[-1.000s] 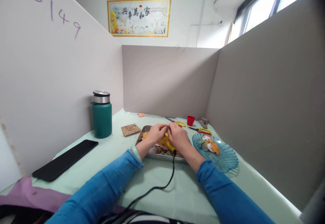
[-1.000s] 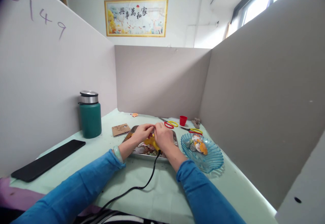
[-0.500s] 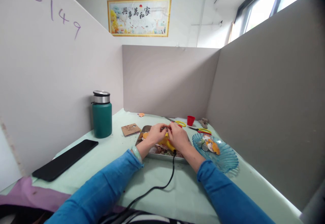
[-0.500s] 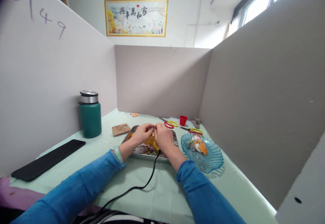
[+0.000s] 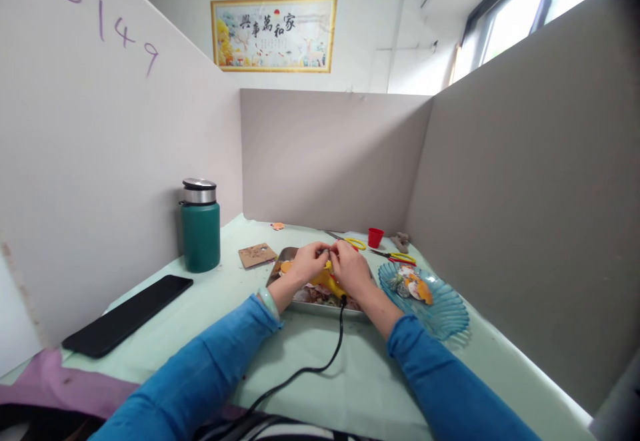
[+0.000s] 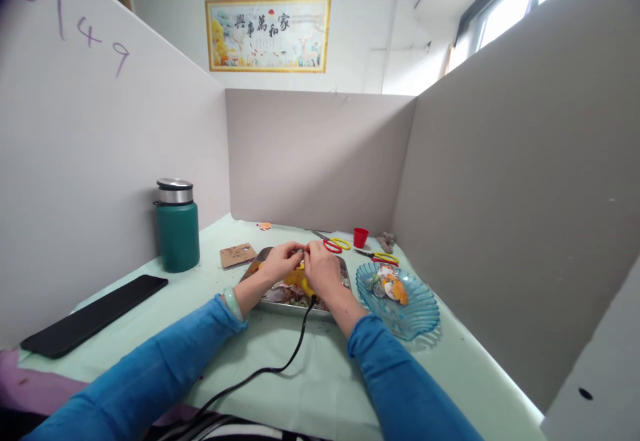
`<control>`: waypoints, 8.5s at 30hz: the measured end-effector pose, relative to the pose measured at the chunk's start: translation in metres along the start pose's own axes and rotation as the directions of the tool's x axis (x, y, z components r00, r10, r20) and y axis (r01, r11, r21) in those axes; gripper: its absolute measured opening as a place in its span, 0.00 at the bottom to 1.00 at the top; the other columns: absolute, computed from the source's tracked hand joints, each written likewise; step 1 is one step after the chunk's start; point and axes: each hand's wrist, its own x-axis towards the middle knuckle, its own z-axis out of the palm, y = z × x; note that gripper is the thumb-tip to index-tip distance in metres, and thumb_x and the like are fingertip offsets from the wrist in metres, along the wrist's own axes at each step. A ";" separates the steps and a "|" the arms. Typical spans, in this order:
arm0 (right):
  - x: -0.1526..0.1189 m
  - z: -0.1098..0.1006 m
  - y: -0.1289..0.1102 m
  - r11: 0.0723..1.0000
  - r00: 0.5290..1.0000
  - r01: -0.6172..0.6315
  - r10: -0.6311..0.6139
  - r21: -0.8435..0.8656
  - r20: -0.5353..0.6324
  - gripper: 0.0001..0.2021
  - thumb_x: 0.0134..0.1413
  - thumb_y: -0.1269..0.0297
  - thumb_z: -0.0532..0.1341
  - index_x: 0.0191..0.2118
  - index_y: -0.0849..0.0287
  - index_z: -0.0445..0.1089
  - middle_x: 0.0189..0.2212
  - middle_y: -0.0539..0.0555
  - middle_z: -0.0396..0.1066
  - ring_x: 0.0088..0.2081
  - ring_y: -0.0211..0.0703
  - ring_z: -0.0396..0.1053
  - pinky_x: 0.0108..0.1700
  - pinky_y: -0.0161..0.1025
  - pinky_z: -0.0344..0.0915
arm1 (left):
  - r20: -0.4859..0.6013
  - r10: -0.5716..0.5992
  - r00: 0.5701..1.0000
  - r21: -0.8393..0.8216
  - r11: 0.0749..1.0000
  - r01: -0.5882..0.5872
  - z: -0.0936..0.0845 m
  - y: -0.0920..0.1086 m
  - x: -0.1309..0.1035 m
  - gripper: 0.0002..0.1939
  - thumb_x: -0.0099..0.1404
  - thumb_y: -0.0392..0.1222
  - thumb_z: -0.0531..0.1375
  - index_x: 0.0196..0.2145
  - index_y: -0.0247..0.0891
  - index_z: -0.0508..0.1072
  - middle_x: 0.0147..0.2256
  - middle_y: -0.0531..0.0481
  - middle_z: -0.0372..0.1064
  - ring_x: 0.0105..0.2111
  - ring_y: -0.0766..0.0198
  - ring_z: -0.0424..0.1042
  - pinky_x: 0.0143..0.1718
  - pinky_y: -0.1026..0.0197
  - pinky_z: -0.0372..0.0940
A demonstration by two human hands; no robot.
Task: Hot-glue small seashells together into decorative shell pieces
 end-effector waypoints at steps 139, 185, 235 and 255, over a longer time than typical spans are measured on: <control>0.005 0.002 0.005 0.877 0.989 -0.151 0.133 0.456 0.071 0.08 0.53 0.62 0.53 0.30 0.58 0.65 0.25 0.50 0.69 0.27 0.39 0.66 0.30 0.34 0.59 | 0.002 -0.137 0.991 -0.318 0.939 0.131 -0.001 -0.001 -0.002 0.08 0.57 0.39 0.55 0.33 0.34 0.71 0.29 0.48 0.70 0.25 0.68 0.68 0.28 0.66 0.65; -0.001 -0.003 -0.002 0.978 0.994 -0.001 0.024 0.208 -0.106 0.07 0.55 0.64 0.53 0.33 0.57 0.66 0.30 0.53 0.69 0.30 0.40 0.65 0.33 0.35 0.57 | 0.149 -0.222 0.964 -0.661 0.703 0.264 -0.003 0.006 -0.003 0.10 0.53 0.37 0.61 0.34 0.32 0.75 0.33 0.44 0.73 0.28 0.65 0.72 0.34 0.60 0.67; -0.002 -0.003 -0.003 0.977 0.987 -0.050 0.080 0.208 -0.136 0.05 0.55 0.67 0.51 0.33 0.58 0.64 0.30 0.52 0.68 0.30 0.39 0.64 0.33 0.34 0.57 | 0.157 -0.199 0.967 -0.692 0.676 0.252 -0.004 0.009 -0.004 0.14 0.54 0.40 0.60 0.38 0.31 0.74 0.35 0.41 0.72 0.30 0.64 0.71 0.35 0.60 0.66; -0.002 -0.007 -0.005 0.986 0.992 0.060 -0.042 0.153 -0.116 0.05 0.56 0.67 0.53 0.33 0.58 0.65 0.31 0.53 0.67 0.31 0.40 0.64 0.35 0.35 0.58 | 0.145 -0.151 0.978 -0.713 0.670 0.209 -0.004 0.006 -0.003 0.17 0.53 0.44 0.62 0.39 0.31 0.74 0.35 0.42 0.73 0.31 0.62 0.72 0.36 0.58 0.67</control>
